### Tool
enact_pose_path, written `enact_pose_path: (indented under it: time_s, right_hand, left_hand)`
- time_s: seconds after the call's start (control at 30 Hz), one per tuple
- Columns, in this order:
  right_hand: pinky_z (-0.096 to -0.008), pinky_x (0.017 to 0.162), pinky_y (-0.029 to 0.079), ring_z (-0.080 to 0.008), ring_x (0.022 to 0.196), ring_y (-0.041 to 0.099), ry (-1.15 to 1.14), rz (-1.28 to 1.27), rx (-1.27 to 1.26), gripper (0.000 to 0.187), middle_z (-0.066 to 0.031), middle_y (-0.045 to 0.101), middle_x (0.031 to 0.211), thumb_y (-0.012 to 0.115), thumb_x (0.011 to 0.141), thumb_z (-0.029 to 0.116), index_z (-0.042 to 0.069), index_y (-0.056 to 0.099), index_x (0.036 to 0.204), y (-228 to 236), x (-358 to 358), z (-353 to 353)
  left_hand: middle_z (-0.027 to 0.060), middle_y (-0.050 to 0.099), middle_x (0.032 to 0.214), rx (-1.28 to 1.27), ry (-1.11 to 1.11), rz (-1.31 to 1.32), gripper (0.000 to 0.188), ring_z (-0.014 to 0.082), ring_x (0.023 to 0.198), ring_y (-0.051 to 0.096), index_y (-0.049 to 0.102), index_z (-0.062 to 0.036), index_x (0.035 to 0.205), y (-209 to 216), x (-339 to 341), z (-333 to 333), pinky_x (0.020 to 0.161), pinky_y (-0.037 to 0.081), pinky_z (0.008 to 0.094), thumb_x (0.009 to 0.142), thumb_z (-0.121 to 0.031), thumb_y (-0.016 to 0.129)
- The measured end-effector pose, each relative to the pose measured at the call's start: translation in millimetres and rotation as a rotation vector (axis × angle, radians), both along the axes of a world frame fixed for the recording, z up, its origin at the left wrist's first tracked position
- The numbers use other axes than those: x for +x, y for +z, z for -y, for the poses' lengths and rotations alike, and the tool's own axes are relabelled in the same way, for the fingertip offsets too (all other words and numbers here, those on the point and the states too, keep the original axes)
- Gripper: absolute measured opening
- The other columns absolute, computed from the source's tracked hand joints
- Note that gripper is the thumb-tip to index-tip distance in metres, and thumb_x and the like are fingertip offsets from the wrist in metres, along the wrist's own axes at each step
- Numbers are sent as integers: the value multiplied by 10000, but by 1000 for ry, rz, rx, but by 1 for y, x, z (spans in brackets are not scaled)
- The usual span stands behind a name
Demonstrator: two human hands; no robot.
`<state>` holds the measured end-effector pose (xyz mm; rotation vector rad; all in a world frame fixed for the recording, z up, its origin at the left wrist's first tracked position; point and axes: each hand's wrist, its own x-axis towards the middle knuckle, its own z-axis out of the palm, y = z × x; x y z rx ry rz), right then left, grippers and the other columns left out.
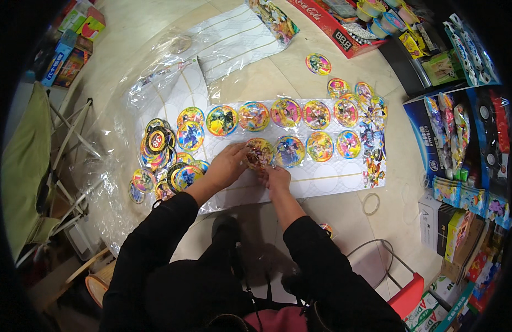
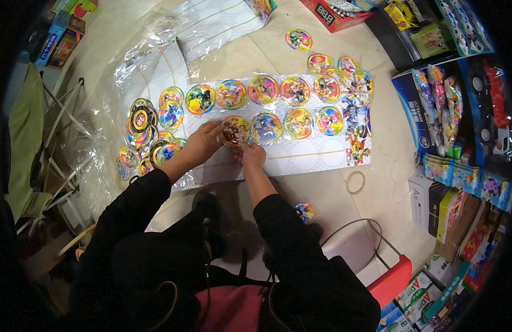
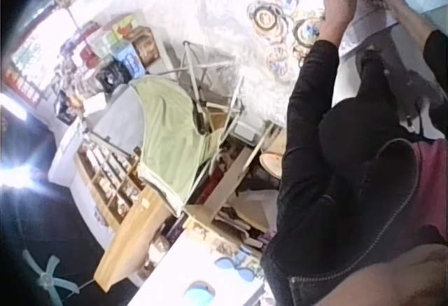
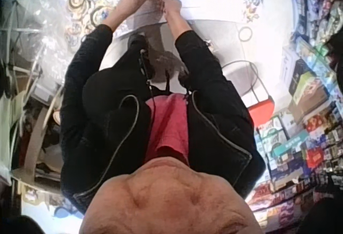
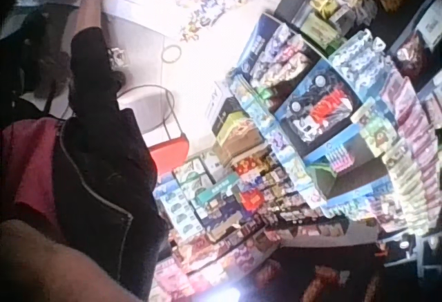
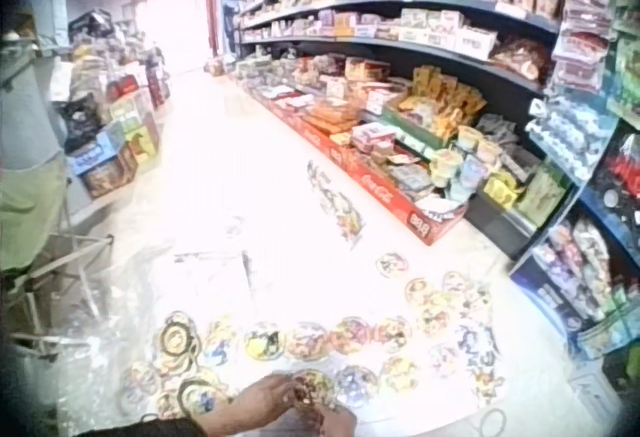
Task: The person assembles a large kite by attaching circular printed discs to a white sheet using clear tape. They repeatedly pick up discs, position them on the sheet, and secure them with tape, working in rows across the surface.
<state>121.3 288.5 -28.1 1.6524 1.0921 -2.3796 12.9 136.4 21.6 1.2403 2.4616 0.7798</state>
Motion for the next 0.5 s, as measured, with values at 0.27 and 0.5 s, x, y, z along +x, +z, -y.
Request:
enact_pose_path:
  time_s: [0.27,0.5]
  right_hand:
    - [-364,442,531,-234,458,642,569,234,516,351,-135,665,612,662,883,283,-32,674,727,-5,-4,-4]
    - [-363,510,535,-226,483,652,777,212,676,358,-127,671,600,634,870,309,-10,700,723,-26,3,-7]
  left_hand:
    - [208,402,1520,-74,-265,-111,542,372,1440,336,471,-14,1404,-25,-12,-30,1149,305,512,927,-239,592]
    - [200,330,1573,-83,-280,1,680,372,1480,260,355,-17,1504,-46,-7,-51,1203,158,516,949,-371,525]
